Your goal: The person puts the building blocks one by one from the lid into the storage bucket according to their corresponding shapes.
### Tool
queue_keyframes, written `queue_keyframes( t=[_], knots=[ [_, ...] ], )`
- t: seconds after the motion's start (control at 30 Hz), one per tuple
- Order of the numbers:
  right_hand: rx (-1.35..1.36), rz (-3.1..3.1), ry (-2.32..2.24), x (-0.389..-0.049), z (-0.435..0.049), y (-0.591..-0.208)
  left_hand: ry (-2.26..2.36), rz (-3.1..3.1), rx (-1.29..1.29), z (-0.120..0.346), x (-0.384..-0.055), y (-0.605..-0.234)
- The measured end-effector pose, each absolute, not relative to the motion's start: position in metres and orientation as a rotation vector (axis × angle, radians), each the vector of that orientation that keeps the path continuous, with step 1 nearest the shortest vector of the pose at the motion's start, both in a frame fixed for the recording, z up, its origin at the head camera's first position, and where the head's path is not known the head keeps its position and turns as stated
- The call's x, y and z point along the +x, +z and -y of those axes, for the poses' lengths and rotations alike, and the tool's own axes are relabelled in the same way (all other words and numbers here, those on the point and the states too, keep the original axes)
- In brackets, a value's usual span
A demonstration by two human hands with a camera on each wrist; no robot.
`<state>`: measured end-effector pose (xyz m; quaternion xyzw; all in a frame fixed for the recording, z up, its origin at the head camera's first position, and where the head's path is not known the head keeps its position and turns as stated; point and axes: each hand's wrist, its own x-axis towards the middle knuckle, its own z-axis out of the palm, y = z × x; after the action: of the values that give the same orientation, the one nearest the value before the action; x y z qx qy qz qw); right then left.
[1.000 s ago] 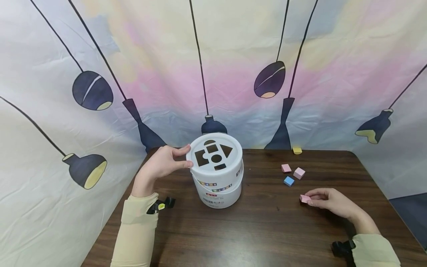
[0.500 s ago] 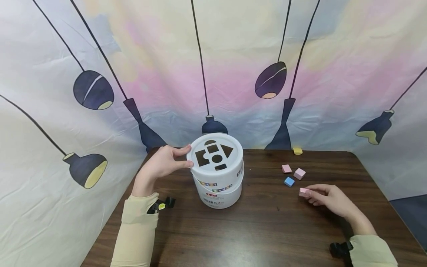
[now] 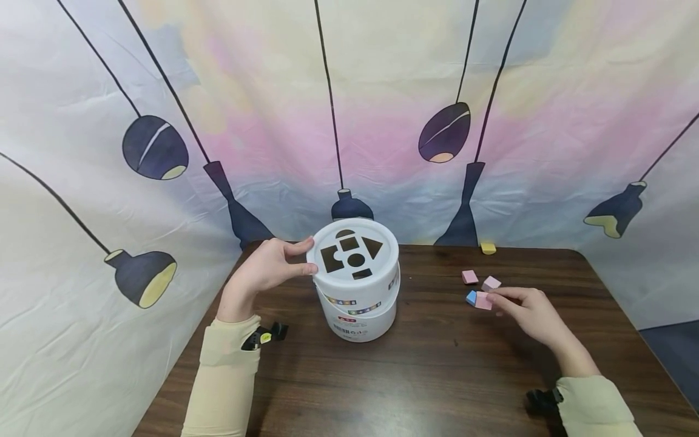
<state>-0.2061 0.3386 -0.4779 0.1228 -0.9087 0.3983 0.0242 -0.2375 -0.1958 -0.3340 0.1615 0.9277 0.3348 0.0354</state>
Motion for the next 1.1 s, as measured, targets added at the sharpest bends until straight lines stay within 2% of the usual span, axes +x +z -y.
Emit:
queue_keyframes(
  t=[0.33, 0.57, 1.1],
  knots=[
    [0.511, 2.683, 1.325, -0.215, -0.313, -0.458, 1.035, -2.844, 0.509, 0.194, -0.239, -0.336],
    [0.628, 2.687, 1.223, -0.22, -0.299, -0.441, 1.026, -2.845, 0.521, 0.193, -0.238, -0.335],
    [0.669, 2.558, 1.389, -0.231, -0.267, -0.401, 1.017, -2.849, 0.491, 0.195, -0.238, -0.333]
  ],
)
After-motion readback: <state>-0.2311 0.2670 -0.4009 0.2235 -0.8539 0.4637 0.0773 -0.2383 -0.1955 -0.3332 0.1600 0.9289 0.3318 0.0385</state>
